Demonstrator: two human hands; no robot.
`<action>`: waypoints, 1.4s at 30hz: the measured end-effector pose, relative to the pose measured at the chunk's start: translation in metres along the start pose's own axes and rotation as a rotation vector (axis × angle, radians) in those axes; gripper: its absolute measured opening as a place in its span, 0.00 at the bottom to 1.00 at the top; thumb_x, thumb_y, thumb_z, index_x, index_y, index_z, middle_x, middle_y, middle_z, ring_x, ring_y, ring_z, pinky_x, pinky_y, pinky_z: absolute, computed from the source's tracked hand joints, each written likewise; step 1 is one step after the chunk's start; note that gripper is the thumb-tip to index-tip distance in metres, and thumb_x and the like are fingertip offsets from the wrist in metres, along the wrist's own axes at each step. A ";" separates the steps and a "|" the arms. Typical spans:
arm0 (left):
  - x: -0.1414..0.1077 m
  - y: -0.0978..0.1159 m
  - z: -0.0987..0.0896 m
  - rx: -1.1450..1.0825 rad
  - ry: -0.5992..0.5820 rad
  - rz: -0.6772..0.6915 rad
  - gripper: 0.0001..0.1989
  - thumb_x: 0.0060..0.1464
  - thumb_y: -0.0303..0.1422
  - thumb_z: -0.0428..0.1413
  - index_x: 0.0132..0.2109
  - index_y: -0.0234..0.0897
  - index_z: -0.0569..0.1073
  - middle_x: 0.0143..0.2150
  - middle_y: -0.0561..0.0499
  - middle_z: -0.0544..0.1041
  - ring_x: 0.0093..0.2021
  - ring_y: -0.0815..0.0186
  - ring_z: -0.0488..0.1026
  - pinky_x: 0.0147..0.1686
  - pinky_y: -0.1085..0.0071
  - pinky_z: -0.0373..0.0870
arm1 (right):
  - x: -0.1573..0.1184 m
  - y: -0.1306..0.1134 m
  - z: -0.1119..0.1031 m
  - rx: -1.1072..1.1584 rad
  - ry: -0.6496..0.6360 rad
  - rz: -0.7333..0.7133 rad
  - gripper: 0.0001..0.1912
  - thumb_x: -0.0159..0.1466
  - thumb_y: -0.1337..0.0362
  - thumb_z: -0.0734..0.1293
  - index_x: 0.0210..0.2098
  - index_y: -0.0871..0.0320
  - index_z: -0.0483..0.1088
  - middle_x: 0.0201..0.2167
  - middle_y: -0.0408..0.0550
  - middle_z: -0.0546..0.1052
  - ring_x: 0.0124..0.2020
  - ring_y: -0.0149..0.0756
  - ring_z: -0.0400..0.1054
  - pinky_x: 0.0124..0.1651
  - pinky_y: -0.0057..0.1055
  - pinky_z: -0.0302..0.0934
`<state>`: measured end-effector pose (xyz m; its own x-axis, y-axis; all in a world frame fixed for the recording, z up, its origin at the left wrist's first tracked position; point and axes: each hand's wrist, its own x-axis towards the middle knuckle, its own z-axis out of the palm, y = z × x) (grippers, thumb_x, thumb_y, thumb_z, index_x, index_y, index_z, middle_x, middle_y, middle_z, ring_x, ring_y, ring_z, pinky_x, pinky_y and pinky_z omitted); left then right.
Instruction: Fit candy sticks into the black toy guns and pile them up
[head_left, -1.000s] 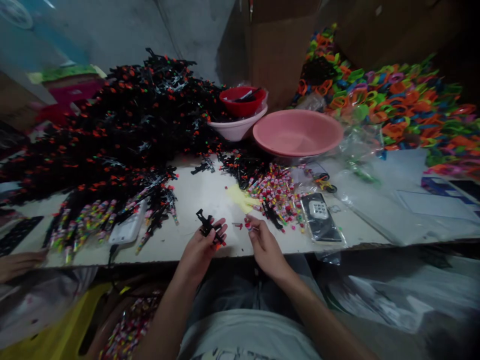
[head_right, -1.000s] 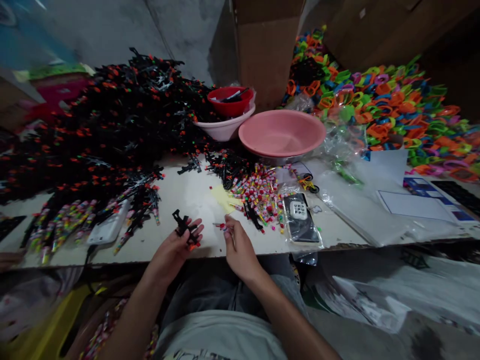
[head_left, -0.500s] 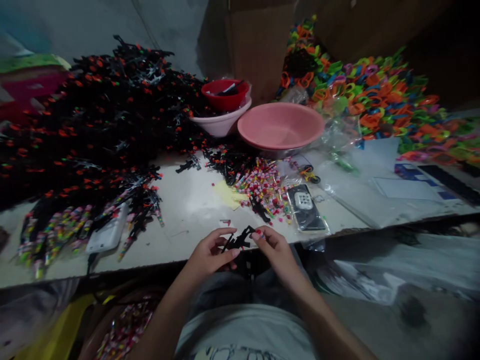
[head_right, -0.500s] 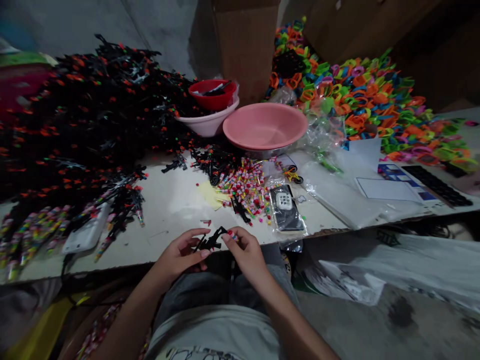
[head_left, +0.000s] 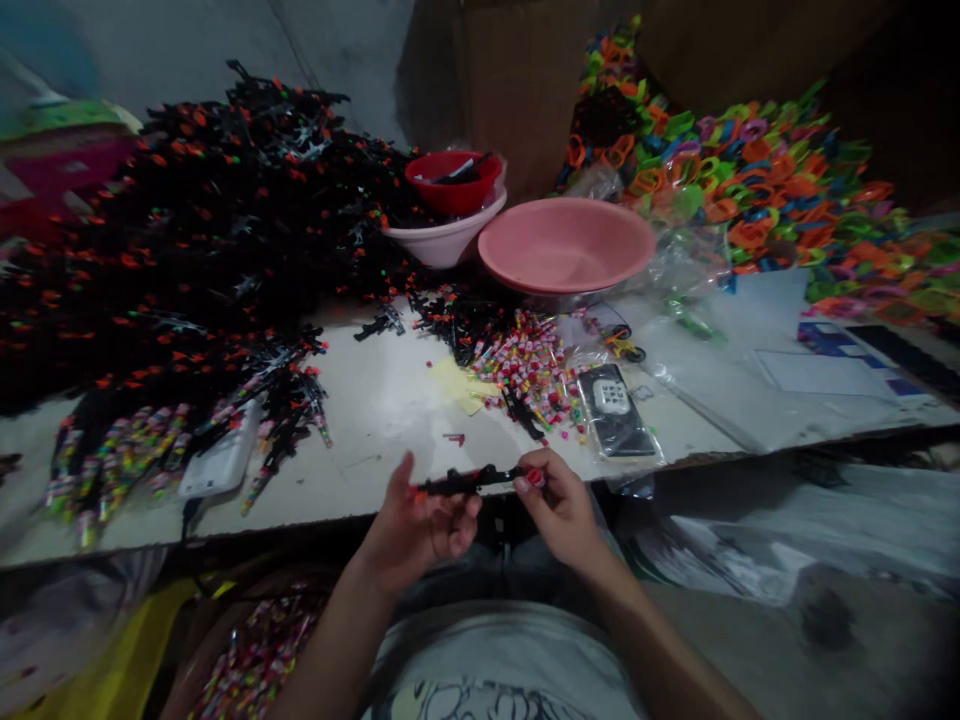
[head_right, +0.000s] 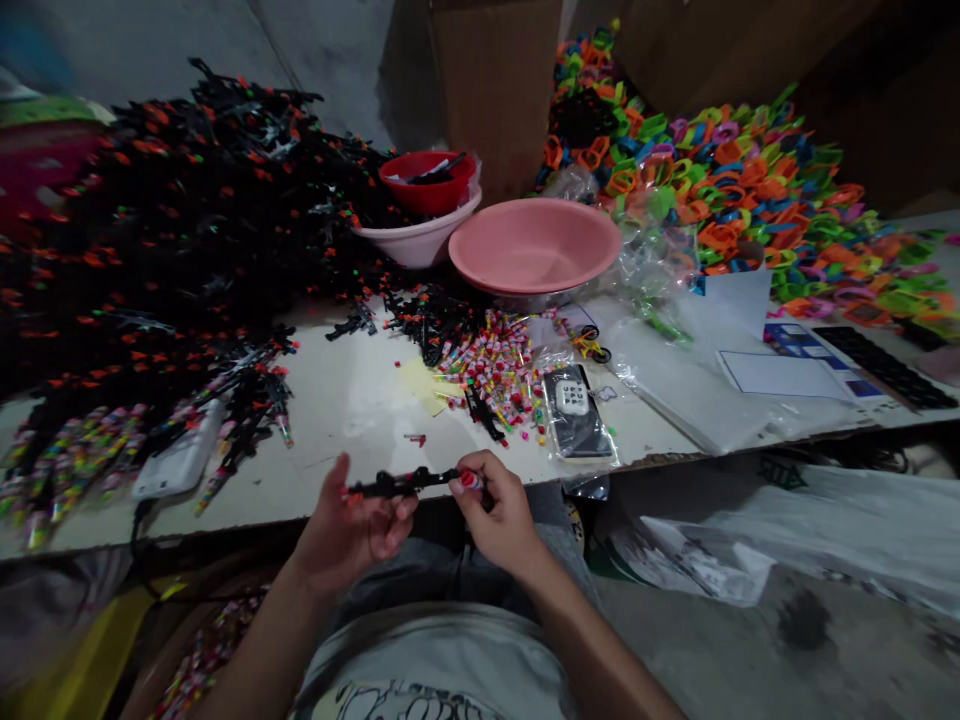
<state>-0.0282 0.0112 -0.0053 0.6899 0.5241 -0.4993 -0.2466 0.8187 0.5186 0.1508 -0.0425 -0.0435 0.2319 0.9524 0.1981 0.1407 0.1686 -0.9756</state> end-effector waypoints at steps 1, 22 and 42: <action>0.002 -0.004 0.000 -0.027 -0.002 0.057 0.38 0.35 0.65 0.54 0.38 0.33 0.77 0.29 0.47 0.71 0.24 0.70 0.66 0.22 0.73 0.62 | -0.002 -0.001 0.003 0.002 0.028 -0.001 0.09 0.64 0.57 0.62 0.34 0.56 0.64 0.23 0.39 0.65 0.22 0.27 0.57 0.24 0.23 0.53; 0.024 -0.030 0.017 0.290 0.348 0.513 0.19 0.40 0.35 0.67 0.40 0.35 0.73 0.36 0.47 0.81 0.35 0.61 0.78 0.40 0.63 0.75 | -0.020 -0.004 0.009 -0.278 0.037 0.013 0.07 0.67 0.59 0.58 0.41 0.55 0.62 0.33 0.47 0.75 0.34 0.36 0.71 0.36 0.30 0.65; 0.026 -0.037 0.003 0.162 0.420 0.496 0.17 0.41 0.34 0.67 0.40 0.34 0.77 0.38 0.45 0.81 0.41 0.60 0.77 0.44 0.65 0.72 | -0.004 -0.004 0.018 -0.763 -0.198 -0.200 0.07 0.67 0.63 0.54 0.37 0.56 0.61 0.28 0.50 0.73 0.29 0.39 0.67 0.31 0.32 0.54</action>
<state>0.0007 -0.0060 -0.0352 0.1897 0.9028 -0.3861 -0.3386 0.4292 0.8373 0.1318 -0.0427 -0.0421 -0.0311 0.9620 0.2714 0.7953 0.1883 -0.5762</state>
